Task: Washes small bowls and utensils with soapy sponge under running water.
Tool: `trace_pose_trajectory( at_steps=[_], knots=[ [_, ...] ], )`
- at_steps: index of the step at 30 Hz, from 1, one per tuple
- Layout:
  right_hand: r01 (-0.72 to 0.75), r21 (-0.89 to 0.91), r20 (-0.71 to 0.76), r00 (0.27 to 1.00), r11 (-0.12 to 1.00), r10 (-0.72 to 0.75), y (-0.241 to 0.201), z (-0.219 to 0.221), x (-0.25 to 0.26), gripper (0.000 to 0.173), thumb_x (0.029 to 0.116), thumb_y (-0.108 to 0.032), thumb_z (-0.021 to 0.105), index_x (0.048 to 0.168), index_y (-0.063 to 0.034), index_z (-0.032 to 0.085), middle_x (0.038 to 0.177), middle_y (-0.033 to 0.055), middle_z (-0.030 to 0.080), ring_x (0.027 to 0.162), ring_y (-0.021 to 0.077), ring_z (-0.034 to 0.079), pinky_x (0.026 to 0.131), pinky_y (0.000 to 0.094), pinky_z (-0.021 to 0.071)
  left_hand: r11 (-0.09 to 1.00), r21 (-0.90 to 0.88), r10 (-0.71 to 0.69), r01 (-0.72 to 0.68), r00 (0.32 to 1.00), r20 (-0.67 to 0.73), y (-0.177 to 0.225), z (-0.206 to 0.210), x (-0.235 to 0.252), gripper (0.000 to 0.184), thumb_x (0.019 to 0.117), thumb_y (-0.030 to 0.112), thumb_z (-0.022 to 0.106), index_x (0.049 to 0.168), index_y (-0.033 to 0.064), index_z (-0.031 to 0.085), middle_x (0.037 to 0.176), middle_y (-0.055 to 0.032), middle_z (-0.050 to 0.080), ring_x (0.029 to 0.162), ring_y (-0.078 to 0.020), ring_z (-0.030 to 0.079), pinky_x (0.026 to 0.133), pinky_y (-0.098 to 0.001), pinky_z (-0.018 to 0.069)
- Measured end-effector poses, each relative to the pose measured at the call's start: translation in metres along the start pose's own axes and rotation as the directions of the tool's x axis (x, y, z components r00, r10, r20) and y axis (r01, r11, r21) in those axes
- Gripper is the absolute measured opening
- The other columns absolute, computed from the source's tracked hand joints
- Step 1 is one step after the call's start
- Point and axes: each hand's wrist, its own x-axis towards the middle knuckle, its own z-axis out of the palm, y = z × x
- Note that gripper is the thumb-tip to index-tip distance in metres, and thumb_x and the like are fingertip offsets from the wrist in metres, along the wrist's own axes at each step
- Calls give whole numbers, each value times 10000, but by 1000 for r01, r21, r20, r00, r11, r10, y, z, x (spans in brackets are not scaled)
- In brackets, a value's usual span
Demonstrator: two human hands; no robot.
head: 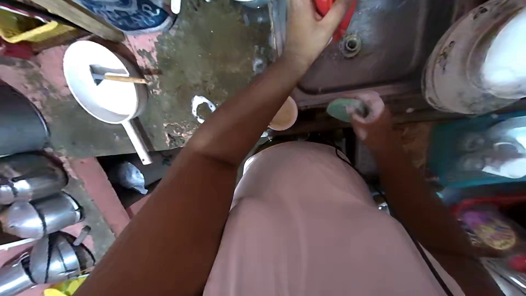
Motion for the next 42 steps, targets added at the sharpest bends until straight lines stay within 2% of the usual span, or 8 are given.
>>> trace_pose_trajectory(
  at_steps=[7,13,23,28,30,32,36,42],
  knots=[
    [210,-114,277,945,971,-172,-61,70,20,229,851,-148,756,1071,-93,729,1205,122,680,1132,237,655,968,446,554,996,50,-82,76,990,111,6,-50,-5,236,890,245,755,750,67,688,635,-21,608,572,-107,597,571,-332,543],
    [401,-417,473,862,816,-182,-70,142,38,173,865,-134,752,1032,-109,717,1203,146,667,1214,370,594,975,582,519,966,-159,-200,202,979,30,27,-97,-20,187,909,-66,620,732,-10,645,611,-64,545,572,-106,530,572,-277,483],
    [301,-663,425,905,686,14,-71,185,36,222,926,-137,674,1144,-125,715,1254,197,647,1170,440,618,882,651,538,841,-458,-292,287,955,62,27,-179,-52,263,1052,208,495,1108,-35,579,1010,-196,652,925,-284,692,753,-467,636],
    [35,-56,72,997,998,-31,-69,125,40,325,827,-194,811,1061,-26,661,1067,134,667,932,222,654,820,426,572,847,-500,-289,183,946,-144,27,-209,-68,520,1012,171,574,1398,-35,293,1190,-223,598,1066,-306,677,847,-492,635],
    [-32,361,-4,999,932,36,-60,98,44,290,867,-173,757,1105,-58,639,997,38,676,873,127,664,773,340,595,860,-481,-312,169,921,-234,26,-209,-73,623,997,185,607,1432,-37,221,1238,-232,568,1094,-296,668,871,-473,634],
    [-152,724,89,988,673,127,-57,71,45,381,897,-215,695,1245,-109,583,1113,81,707,969,235,724,828,467,641,882,-444,-302,157,913,-276,26,-202,-79,638,997,184,604,1438,-55,210,1260,-232,549,1101,-270,665,889,-444,632],
    [-263,854,180,959,449,219,-61,35,50,511,834,-268,688,1312,-188,527,1221,99,659,1059,288,693,849,532,620,922,-372,-204,109,952,-227,24,-175,-96,632,1036,181,556,1474,-82,184,1334,-243,513,1179,-262,632,973,-442,598],
    [-167,788,166,985,593,56,-54,12,77,408,881,-156,657,1271,-159,538,1159,90,681,1011,270,709,833,506,634,986,-146,-107,81,979,-176,21,-126,-119,669,1070,333,442,1560,-56,205,1541,-272,363,1400,-292,458,1148,-469,457]
  ],
)
